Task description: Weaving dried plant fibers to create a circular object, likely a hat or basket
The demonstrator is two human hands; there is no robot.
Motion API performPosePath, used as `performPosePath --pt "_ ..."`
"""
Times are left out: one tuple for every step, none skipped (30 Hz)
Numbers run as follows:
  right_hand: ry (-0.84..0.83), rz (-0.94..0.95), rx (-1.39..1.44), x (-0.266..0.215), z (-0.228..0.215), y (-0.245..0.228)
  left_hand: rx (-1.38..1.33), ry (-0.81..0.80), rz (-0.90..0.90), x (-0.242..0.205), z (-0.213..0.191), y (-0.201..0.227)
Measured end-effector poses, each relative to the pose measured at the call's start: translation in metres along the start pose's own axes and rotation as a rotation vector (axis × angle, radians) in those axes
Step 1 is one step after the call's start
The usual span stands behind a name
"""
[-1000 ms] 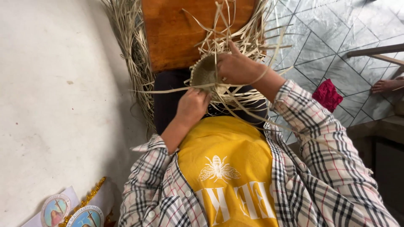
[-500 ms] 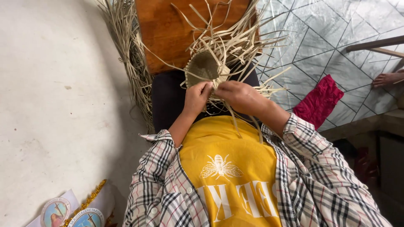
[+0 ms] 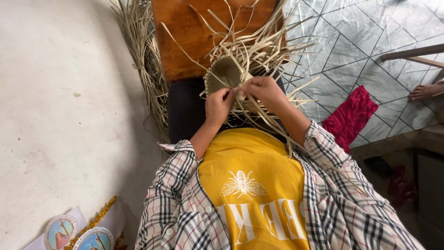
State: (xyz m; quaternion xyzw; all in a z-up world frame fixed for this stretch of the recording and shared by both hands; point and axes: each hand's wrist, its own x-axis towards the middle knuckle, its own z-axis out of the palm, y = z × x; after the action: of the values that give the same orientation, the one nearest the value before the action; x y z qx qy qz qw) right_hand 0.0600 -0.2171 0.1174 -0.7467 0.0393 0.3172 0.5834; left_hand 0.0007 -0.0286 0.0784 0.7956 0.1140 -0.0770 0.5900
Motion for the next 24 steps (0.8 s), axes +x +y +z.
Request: performPosePath --pt "-0.001 0.004 0.0 0.009 0.002 0.013 -0.001 -0.001 -0.004 -0.003 0.0 -0.002" --pt "-0.031 -0.038 0.123 0.02 0.003 0.025 0.028 -0.001 -0.004 -0.002 0.0 -0.003" --pt "-0.061 -0.08 0.246 0.032 0.005 0.036 0.057 -0.001 -0.005 -0.002 -0.001 -0.004" --pt "-0.066 -0.085 0.242 0.031 0.007 0.028 0.056 0.007 -0.002 -0.001 -0.003 -0.001" --pt "-0.065 -0.129 0.183 0.031 0.009 0.02 0.076 0.007 -0.006 0.001 -0.005 0.001" --pt "-0.06 -0.166 0.127 0.029 0.011 0.015 0.095 0.0 -0.015 -0.001 -0.007 0.003" --pt "-0.062 -0.164 0.126 0.029 0.013 0.01 0.093 0.001 -0.017 -0.001 -0.007 0.003" --pt "-0.049 -0.212 0.0 0.029 0.013 0.006 0.115 -0.01 -0.008 -0.001 -0.007 0.004" --pt "-0.036 -0.259 -0.125 0.029 0.013 0.001 0.137 -0.02 0.0 -0.001 -0.006 0.005" --pt "-0.033 -0.256 -0.125 0.034 0.014 0.002 0.136 -0.024 0.0 -0.001 -0.004 0.003" --pt "-0.035 -0.294 -0.217 0.038 0.015 0.003 0.207 -0.032 0.041 -0.002 -0.002 0.001" --pt "-0.037 -0.333 -0.309 0.043 0.015 0.003 0.279 -0.038 0.084 -0.002 0.0 -0.001" --pt "-0.033 -0.332 -0.308 0.048 0.017 0.005 0.279 -0.042 0.085 -0.002 0.005 -0.014" --pt "-0.018 -0.384 -0.378 0.054 0.019 0.005 0.328 -0.035 0.151 0.0 0.008 -0.027" --pt "-0.003 -0.436 -0.449 0.061 0.022 0.005 0.377 -0.027 0.216 0.003 0.012 -0.04" --pt "-0.005 -0.439 -0.449 0.058 0.02 0.002 0.378 -0.024 0.216 0.001 0.009 -0.031" --pt "0.035 -0.463 -0.33 0.056 0.018 -0.001 0.33 -0.027 0.214 0.0 0.007 -0.023" --pt "0.071 -0.484 -0.211 0.053 0.017 -0.003 0.281 -0.028 0.208 -0.003 0.004 -0.015" --pt "0.065 -0.484 -0.21 0.049 0.008 -0.005 0.282 -0.023 0.204 0.0 0.003 -0.017" --pt "0.062 -0.453 -0.17 0.043 0.001 -0.006 0.188 -0.04 0.166 0.001 0.004 -0.02" --pt "0.06 -0.421 -0.129 0.037 -0.007 -0.007 0.094 -0.057 0.128 0.001 0.004 -0.024" --pt "0.062 -0.418 -0.129 0.029 -0.012 -0.006 0.093 -0.06 0.128 0.003 0.002 -0.026" --pt "-0.023 -0.384 -0.209 0.019 -0.017 -0.004 0.059 -0.068 0.093 0.006 0.001 -0.028" --pt "-0.104 -0.347 -0.29 0.01 -0.023 -0.003 0.024 -0.08 0.06 0.009 0.001 -0.03"
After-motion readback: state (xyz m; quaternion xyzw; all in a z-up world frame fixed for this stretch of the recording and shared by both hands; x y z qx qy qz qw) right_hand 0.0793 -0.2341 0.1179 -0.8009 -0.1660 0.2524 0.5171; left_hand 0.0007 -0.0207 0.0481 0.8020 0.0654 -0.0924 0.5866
